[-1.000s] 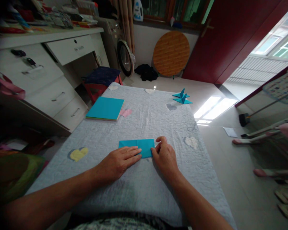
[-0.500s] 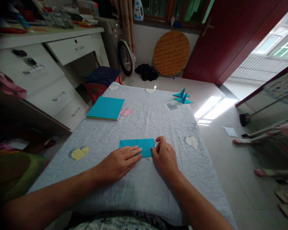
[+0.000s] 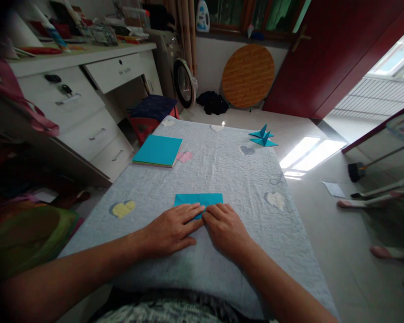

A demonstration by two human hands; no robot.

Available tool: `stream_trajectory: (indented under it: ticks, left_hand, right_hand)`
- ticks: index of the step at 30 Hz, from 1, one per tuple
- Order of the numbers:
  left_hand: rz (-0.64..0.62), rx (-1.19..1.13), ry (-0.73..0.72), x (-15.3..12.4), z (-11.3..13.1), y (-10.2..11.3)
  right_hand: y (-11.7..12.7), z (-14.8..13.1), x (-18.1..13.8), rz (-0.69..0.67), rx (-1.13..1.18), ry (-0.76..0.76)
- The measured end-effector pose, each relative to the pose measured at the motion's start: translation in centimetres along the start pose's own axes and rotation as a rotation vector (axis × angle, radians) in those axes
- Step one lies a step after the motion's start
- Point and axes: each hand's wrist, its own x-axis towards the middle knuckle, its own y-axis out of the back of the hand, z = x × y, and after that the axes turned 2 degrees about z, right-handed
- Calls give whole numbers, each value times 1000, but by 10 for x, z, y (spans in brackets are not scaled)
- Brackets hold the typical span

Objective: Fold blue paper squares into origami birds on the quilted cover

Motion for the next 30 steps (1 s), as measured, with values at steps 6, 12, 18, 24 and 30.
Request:
stream_trajectory:
  ticks: [6, 12, 18, 24, 30]
  left_hand:
    - [23, 53, 18, -11, 0, 2]
    - [74, 136, 66, -29, 7, 4]
    - [129, 191, 132, -41, 14, 4]
    - [153, 271, 167, -47, 20, 7]
    - [176, 320, 201, -51, 23, 8]
  right_hand:
    - [10, -6, 2, -109, -84, 11]
    - [15, -23, 1, -171, -157, -25]
    - [7, -34, -3, -177, -197, -69]
    - [8, -30, -11, -143, -202, -73]
    - [15, -18, -31, -173, -224, -134]
